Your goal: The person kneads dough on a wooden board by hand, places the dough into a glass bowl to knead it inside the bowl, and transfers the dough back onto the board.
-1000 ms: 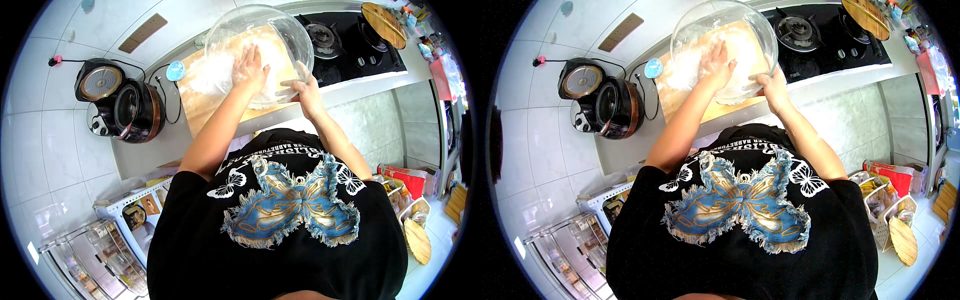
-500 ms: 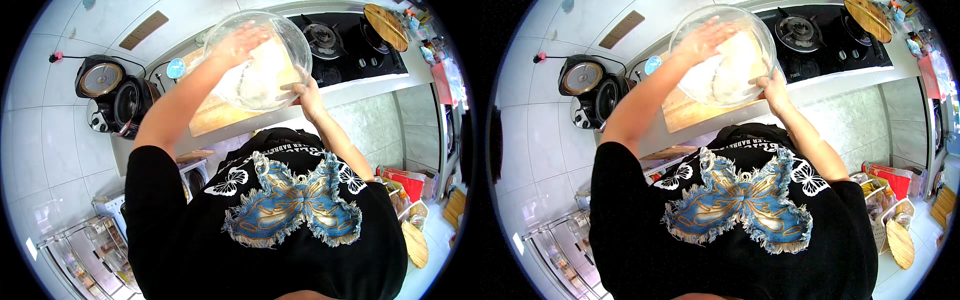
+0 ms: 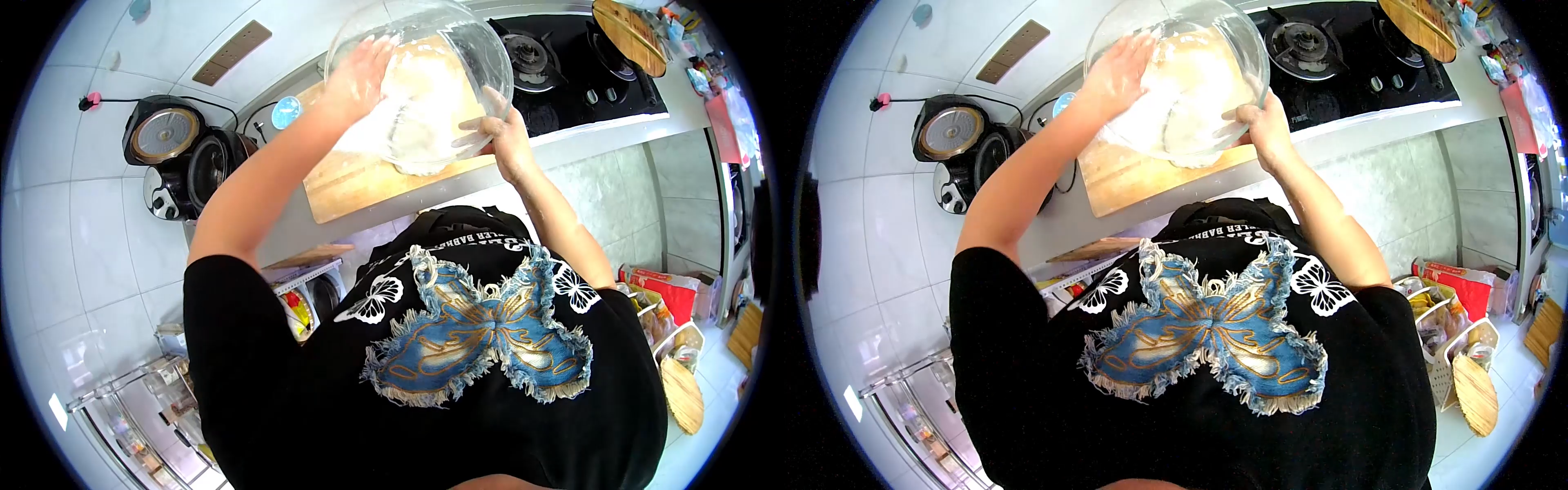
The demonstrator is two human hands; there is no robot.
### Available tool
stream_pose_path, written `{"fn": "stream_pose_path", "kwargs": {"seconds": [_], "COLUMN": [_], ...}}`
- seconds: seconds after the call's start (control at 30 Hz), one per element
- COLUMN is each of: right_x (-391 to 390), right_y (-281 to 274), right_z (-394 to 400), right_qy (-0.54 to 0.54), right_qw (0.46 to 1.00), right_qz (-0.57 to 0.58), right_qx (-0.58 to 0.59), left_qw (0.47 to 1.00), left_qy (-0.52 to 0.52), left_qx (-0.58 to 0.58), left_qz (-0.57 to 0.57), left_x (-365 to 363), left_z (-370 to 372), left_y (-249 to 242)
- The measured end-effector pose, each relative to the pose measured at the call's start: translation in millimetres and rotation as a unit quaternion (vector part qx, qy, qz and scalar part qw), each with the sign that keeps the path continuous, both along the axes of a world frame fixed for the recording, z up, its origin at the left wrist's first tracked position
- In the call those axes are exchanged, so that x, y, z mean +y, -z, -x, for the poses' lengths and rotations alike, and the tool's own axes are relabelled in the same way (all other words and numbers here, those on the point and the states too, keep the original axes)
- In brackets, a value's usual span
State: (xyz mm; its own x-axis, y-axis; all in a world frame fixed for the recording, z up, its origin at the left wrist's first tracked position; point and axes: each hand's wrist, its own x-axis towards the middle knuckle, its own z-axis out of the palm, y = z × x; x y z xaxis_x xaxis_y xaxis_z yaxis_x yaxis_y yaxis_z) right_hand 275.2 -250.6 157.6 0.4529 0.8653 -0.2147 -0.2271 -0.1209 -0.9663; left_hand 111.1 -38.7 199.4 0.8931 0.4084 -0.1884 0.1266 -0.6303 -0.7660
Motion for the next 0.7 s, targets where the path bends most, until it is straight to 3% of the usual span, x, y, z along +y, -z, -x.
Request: {"fn": "stream_pose_path", "kwargs": {"seconds": [0.13,0.2,0.4,0.53,0.63,0.7], "right_x": [-1.3,2.0,1.8,-1.0,0.1,-2.5], "right_y": [-1.1,-4.2,-16.7,-20.5,-19.0,-18.3], "right_z": [6.0,12.4,-1.6,12.5,12.6,9.5], "right_qy": [-0.012,0.004,-0.004,-0.001,0.008,0.017], "right_qw": [1.000,0.999,1.000,1.000,0.999,0.999], "right_qz": [0.006,-0.020,-0.012,-0.020,-0.022,-0.022], "right_qx": [-0.003,0.025,0.002,-0.007,0.043,0.044], "left_qw": [0.999,0.996,0.995,0.991,0.988,0.987], "left_qy": [-0.039,0.026,-0.007,0.031,0.075,0.066], "left_qx": [0.027,-0.078,-0.095,-0.125,-0.129,-0.144], "left_qz": [0.016,-0.023,0.030,0.027,-0.046,0.025], "left_x": [-7.2,9.9,3.6,10.8,9.6,8.5], "left_z": [4.6,6.3,5.2,12.1,6.3,11.3], "left_y": [-2.7,3.5,-4.5,1.6,-8.5,-5.0]}}
